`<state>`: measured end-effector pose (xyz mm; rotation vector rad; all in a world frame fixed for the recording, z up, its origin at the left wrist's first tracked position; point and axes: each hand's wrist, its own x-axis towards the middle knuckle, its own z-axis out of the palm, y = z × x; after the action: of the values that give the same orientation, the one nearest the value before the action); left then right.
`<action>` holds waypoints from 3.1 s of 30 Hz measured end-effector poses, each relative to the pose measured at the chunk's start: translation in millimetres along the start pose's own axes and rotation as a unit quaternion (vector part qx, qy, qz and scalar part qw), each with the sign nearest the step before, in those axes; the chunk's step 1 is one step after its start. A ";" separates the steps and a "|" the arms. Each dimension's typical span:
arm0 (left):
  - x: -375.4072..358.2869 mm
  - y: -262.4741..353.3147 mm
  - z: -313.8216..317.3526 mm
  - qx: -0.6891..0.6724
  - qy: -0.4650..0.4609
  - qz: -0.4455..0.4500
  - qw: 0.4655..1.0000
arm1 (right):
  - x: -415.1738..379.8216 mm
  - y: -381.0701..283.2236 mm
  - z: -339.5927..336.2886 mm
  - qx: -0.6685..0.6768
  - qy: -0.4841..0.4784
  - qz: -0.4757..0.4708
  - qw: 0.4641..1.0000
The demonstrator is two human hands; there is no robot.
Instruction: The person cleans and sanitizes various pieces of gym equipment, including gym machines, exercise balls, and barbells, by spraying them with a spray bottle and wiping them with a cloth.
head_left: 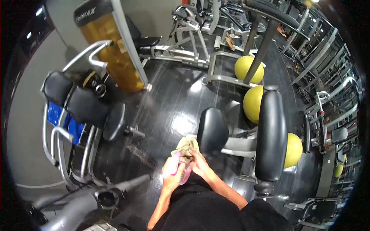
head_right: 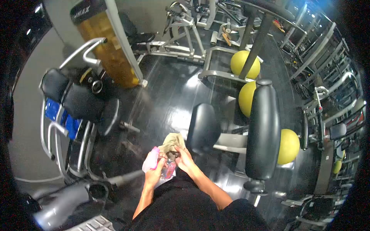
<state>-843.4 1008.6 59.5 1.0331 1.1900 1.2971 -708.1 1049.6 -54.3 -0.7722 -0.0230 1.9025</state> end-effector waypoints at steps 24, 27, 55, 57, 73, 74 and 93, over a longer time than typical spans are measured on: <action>437.2 -27.0 171.9 0.130 -0.607 -0.019 0.783 | 58.7 -125.8 -6.3 0.358 0.261 -0.580 0.683; 453.7 -25.1 230.5 0.132 -0.608 -0.057 0.781 | 83.9 -105.2 -1.9 0.352 0.015 -0.698 0.624; 312.0 -76.5 334.0 0.043 -0.844 0.064 0.531 | 131.7 -22.5 93.4 0.484 0.423 -0.718 0.267; 333.3 -81.5 344.1 0.035 -0.841 0.078 0.535 | 135.4 -54.1 78.9 0.471 0.461 -0.713 0.239; 504.6 -127.5 388.7 0.082 -0.776 -0.055 0.623 | 137.9 -442.1 -21.1 -0.436 0.839 -0.306 0.112; 506.3 -130.9 389.9 0.085 -0.802 -0.052 0.589 | 136.7 -439.7 -25.2 -0.464 0.828 -0.296 0.105; 478.3 -151.9 410.2 0.043 -0.924 0.004 0.379 | 62.0 -406.3 -43.3 -0.237 0.832 -0.449 0.224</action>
<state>-456.2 1514.2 -61.0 1.5730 -0.6255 -0.4853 -370.6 1275.6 21.9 -2.1473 0.2425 -0.8200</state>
